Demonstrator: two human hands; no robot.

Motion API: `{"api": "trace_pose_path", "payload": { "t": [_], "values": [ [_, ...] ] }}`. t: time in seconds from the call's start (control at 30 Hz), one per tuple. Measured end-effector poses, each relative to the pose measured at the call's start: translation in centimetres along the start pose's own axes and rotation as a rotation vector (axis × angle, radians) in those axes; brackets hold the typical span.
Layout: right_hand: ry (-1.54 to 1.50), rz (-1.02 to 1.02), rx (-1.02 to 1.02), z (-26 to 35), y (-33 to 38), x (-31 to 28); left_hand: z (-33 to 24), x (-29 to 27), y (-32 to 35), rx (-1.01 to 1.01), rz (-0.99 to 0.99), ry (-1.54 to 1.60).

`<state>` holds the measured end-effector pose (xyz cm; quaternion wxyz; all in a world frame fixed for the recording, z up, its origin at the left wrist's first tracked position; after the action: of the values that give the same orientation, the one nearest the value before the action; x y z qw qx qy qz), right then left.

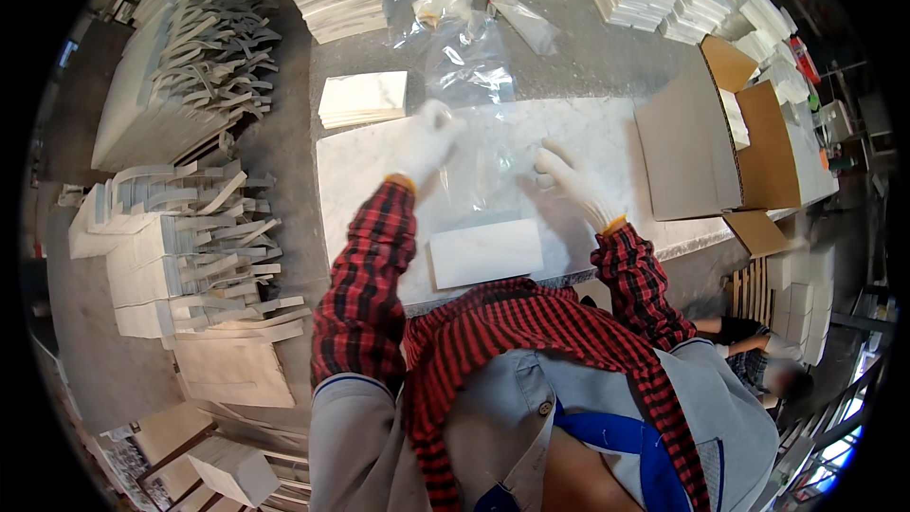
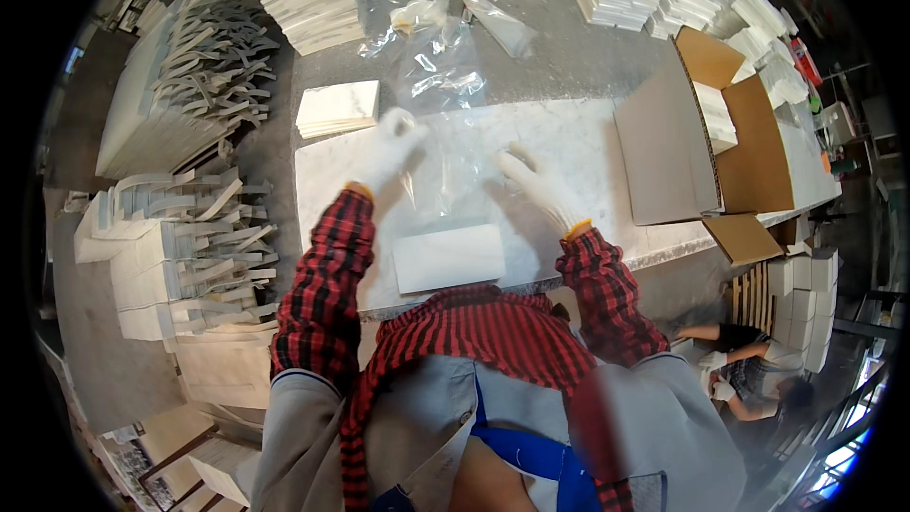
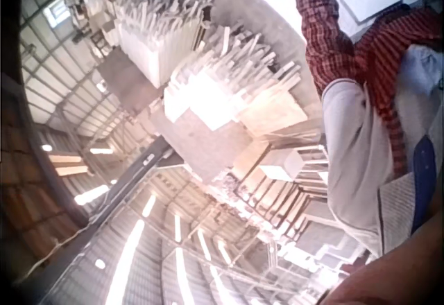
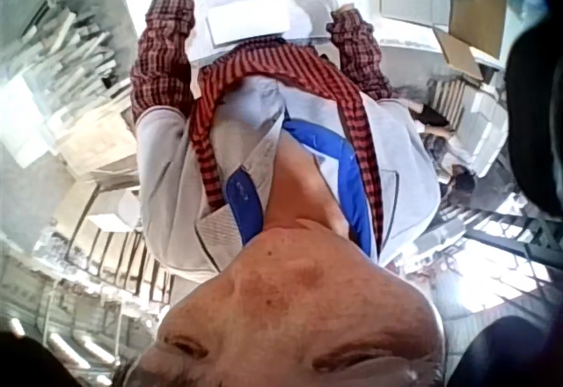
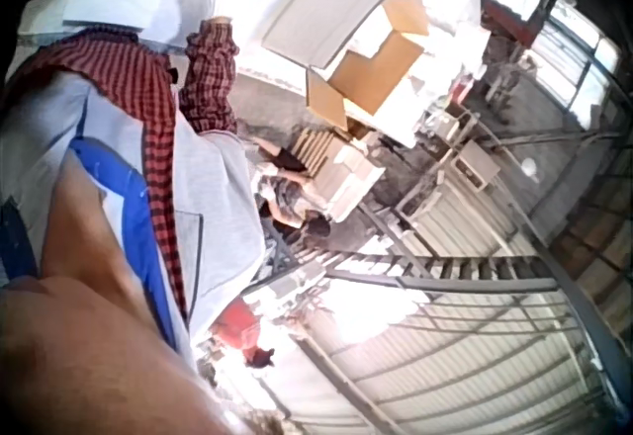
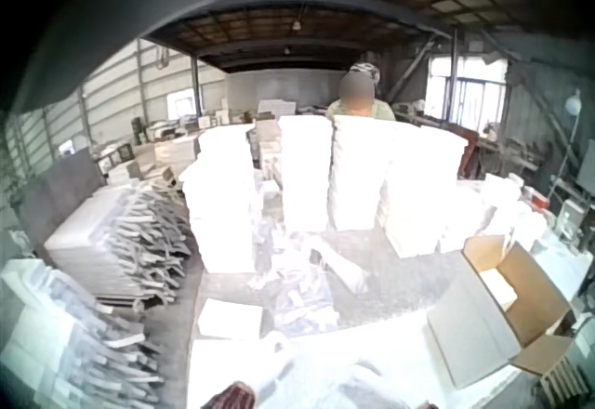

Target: The person repeatedly picks up small white rectangular blocks, wraps each one in a clear plastic bag, and places the wrapped blocks into a cardboard box. The process is repeated continuously throughout the clip.

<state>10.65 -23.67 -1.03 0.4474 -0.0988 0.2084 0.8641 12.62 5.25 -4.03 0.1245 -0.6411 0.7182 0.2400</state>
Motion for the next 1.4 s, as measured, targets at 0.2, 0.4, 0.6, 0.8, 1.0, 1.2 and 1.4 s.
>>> {"api": "trace_pose_path", "payload": {
  "t": [0.2, 0.4, 0.6, 0.8, 1.0, 1.2, 1.4],
  "values": [
    [-0.868, 0.303, 0.009, -0.8, -1.0, 0.7, -6.8, -3.8, 1.9, 0.021, 0.039, 0.341],
    [-0.988, 0.452, -0.201, 5.2, -3.8, 1.4, -12.6, -5.3, 6.9, 0.245, -0.169, 0.59],
    [-0.321, 0.555, -0.401, 12.2, 7.4, -2.6, -14.1, -6.1, 20.2, 0.27, 0.117, 0.592],
    [-0.452, 0.793, 0.168, 4.9, 13.0, 4.3, -7.1, 0.1, 26.7, 0.123, 0.688, 0.283],
    [0.22, 0.502, -0.249, -2.8, 11.8, 9.2, -8.7, 1.7, 24.9, 0.293, 0.436, -0.299],
    [0.304, 0.507, -0.177, -5.9, 13.8, 10.5, -5.9, 9.0, 20.8, 0.324, 0.576, 0.248],
    [0.918, 0.822, -0.097, 0.1, 12.2, 8.3, -0.7, 10.3, 20.8, 0.122, 0.523, 0.449]
  ]
}}
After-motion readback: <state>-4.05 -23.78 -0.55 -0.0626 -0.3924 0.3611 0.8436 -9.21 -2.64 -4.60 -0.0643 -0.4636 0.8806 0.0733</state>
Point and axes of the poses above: each hand's wrist, its own y-axis away from the middle knuckle, its own x-axis out of the palm, z = x × y, the point moved 1 cm from there along -y, towards the middle knuckle, and after that the axes turned 8 degrees about z, right-handed, at the moved point
